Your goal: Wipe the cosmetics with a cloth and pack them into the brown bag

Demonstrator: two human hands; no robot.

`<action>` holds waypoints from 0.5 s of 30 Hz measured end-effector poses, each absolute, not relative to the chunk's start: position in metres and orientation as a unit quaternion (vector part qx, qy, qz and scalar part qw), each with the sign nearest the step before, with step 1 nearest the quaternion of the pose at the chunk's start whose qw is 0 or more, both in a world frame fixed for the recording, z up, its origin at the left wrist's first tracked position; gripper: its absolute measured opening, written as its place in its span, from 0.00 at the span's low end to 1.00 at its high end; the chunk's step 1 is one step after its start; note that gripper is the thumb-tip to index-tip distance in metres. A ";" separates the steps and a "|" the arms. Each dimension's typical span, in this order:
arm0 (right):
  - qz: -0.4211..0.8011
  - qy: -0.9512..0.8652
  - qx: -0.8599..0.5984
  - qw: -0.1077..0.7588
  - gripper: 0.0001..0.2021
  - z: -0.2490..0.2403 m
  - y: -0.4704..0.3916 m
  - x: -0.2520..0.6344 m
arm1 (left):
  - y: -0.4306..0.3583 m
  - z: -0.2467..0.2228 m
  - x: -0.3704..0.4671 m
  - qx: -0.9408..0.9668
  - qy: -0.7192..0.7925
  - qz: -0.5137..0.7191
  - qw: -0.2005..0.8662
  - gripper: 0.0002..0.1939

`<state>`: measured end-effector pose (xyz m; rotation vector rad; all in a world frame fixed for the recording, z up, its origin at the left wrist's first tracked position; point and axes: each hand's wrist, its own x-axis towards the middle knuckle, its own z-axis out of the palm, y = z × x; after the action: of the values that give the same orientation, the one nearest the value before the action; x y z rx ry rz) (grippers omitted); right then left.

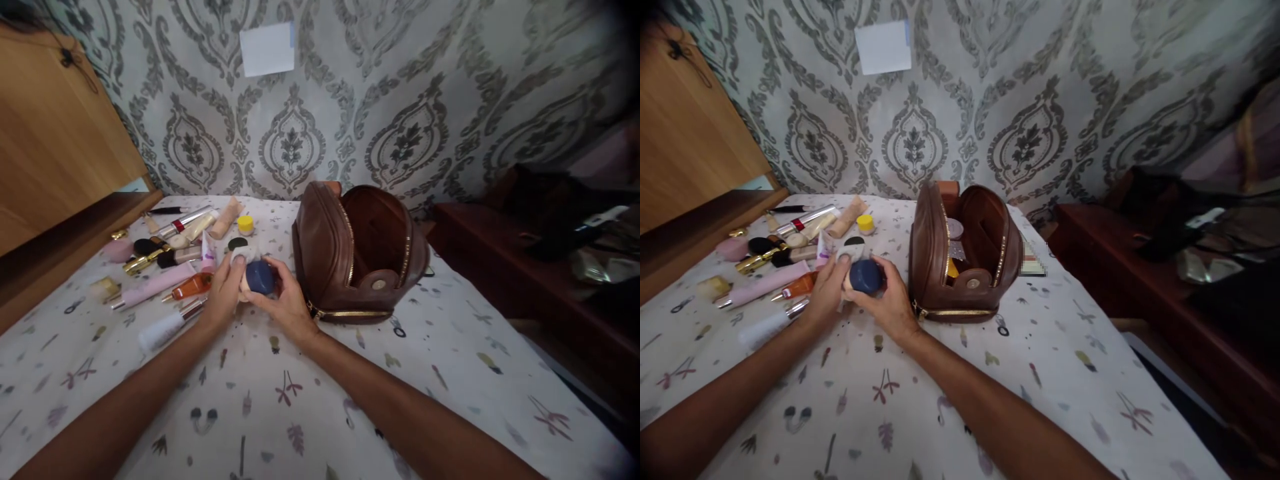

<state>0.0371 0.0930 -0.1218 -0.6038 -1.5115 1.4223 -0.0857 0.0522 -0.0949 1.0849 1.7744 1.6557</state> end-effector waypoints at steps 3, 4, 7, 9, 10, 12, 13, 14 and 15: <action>0.580 -0.622 -0.242 0.468 0.30 -0.119 0.091 0.038 | 0.055 -0.095 -0.085 0.338 0.638 0.635 0.276 0.18; 0.587 -0.615 -0.241 0.469 0.29 -0.118 0.091 0.039 | 0.057 -0.096 -0.085 0.313 0.633 0.644 0.294 0.19; 0.609 -0.579 -0.246 0.483 0.28 -0.116 0.089 0.038 | 0.060 -0.097 -0.085 0.261 0.612 0.664 0.342 0.21; 0.616 -0.564 -0.251 0.489 0.28 -0.116 0.088 0.038 | 0.060 -0.099 -0.084 0.266 0.600 0.673 0.341 0.20; 0.617 -0.564 -0.252 0.488 0.28 -0.116 0.088 0.038 | 0.059 -0.099 -0.084 0.277 0.599 0.674 0.333 0.19; 0.616 -0.571 -0.250 0.481 0.28 -0.117 0.087 0.038 | 0.058 -0.100 -0.084 0.299 0.608 0.667 0.309 0.17; 0.615 -0.575 -0.250 0.477 0.28 -0.117 0.087 0.038 | 0.057 -0.100 -0.084 0.301 0.615 0.662 0.305 0.17; 0.615 -0.578 -0.250 0.474 0.28 -0.117 0.087 0.038 | 0.057 -0.100 -0.084 0.295 0.621 0.659 0.305 0.17; 0.616 -0.578 -0.250 0.474 0.28 -0.117 0.087 0.038 | 0.057 -0.099 -0.084 0.287 0.626 0.656 0.309 0.17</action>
<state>0.0376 0.0871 -0.1167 -0.6113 -1.4133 1.5077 -0.0837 0.0567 -0.0994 0.7573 1.6552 1.7343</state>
